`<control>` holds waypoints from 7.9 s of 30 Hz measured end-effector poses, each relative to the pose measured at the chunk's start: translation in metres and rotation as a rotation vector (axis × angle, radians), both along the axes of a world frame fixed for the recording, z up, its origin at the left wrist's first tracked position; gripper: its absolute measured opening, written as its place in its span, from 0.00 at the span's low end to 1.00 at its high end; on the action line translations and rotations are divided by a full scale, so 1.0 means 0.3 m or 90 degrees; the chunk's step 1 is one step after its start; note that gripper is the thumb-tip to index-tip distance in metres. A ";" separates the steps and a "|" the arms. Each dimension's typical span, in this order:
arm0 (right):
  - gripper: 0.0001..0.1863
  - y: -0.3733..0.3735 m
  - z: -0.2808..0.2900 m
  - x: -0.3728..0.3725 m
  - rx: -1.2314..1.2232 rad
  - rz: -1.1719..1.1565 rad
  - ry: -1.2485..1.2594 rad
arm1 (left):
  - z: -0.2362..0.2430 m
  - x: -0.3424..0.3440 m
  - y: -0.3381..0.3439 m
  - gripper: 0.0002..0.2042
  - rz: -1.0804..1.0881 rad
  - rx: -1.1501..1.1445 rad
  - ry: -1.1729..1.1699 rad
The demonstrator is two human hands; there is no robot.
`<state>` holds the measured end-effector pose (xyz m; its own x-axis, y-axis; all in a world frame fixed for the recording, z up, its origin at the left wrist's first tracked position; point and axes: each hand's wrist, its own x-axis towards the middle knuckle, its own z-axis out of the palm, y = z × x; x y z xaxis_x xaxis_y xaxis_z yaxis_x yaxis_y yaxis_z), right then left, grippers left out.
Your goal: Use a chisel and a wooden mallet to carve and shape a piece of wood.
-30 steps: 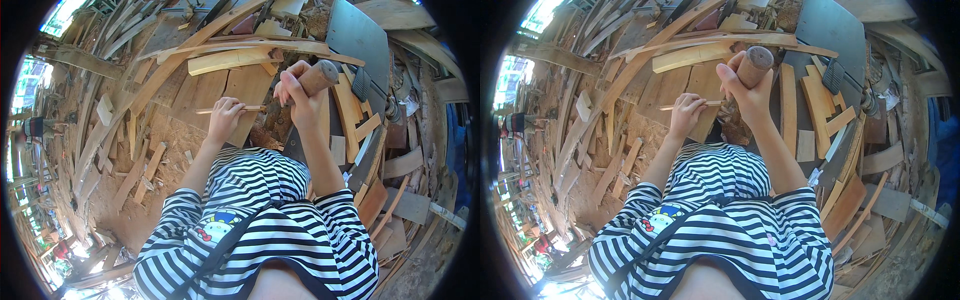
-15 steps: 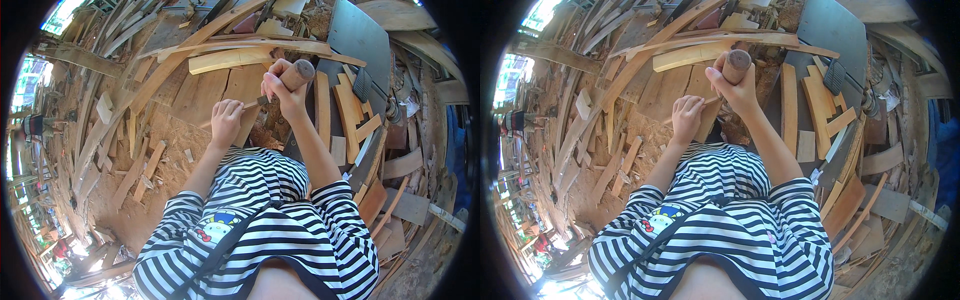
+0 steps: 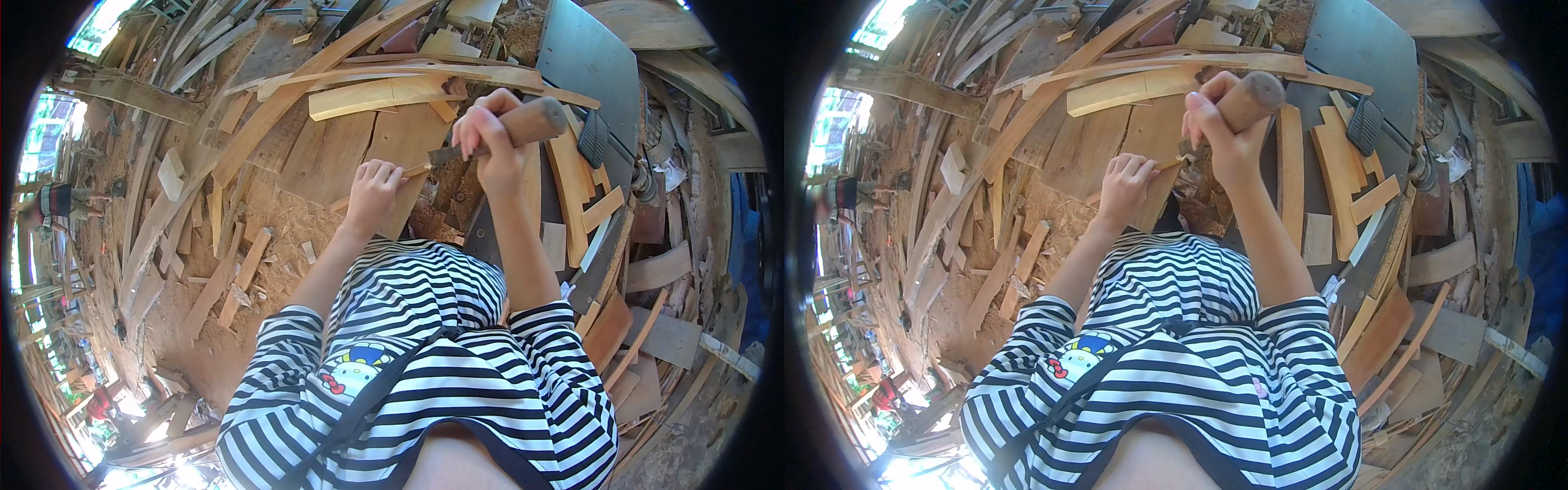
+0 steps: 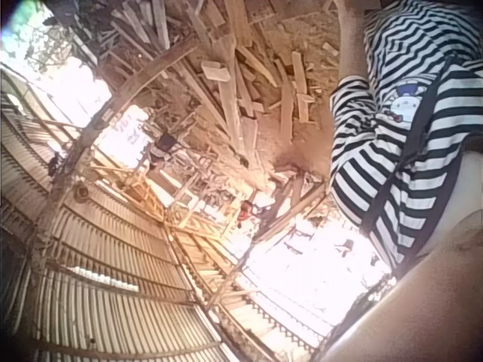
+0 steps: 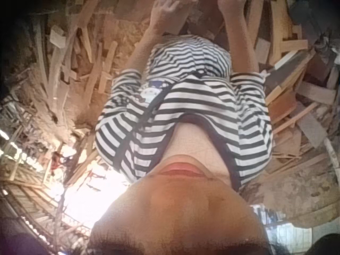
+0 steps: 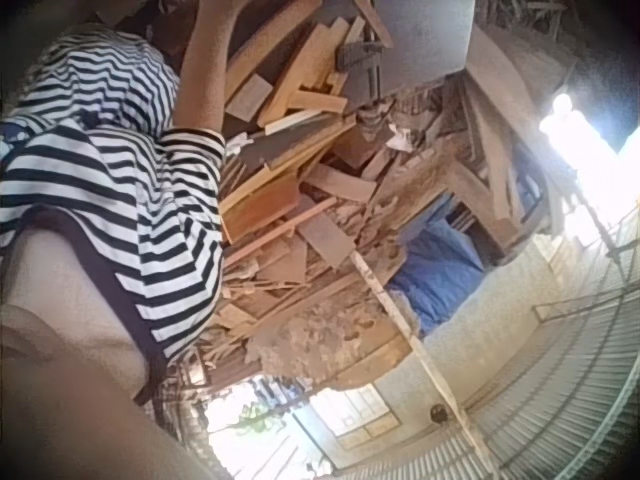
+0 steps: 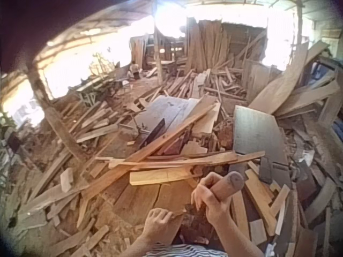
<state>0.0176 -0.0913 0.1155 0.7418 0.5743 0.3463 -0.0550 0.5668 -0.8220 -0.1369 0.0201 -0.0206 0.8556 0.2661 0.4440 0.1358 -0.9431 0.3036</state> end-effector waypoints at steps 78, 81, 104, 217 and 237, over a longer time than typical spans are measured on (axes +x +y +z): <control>0.04 0.040 -0.080 0.066 -0.042 0.103 0.030 | -0.019 0.041 -0.043 0.15 0.056 -0.142 -0.087; 0.04 0.078 -0.084 0.080 -0.054 0.106 0.039 | -0.034 0.041 -0.038 0.15 0.058 -0.165 -0.080; 0.13 0.190 -0.079 0.024 -0.151 -0.038 -0.207 | 0.550 0.328 0.052 0.36 -0.179 -0.450 -0.323; 0.12 -0.036 -0.488 -0.008 -0.516 0.125 0.398 | 0.559 0.154 0.049 0.06 -0.403 -0.753 -0.239; 0.13 -0.244 -0.419 0.015 -0.518 -0.006 0.312 | 0.555 0.172 0.037 0.06 -0.417 -0.746 -0.249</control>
<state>0.0220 -0.1647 -0.0103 0.7045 0.4951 -0.5084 -0.4974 -0.1666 -0.8514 -0.0853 0.0312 0.1458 0.8409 0.2486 0.4807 -0.5015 0.0243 0.8648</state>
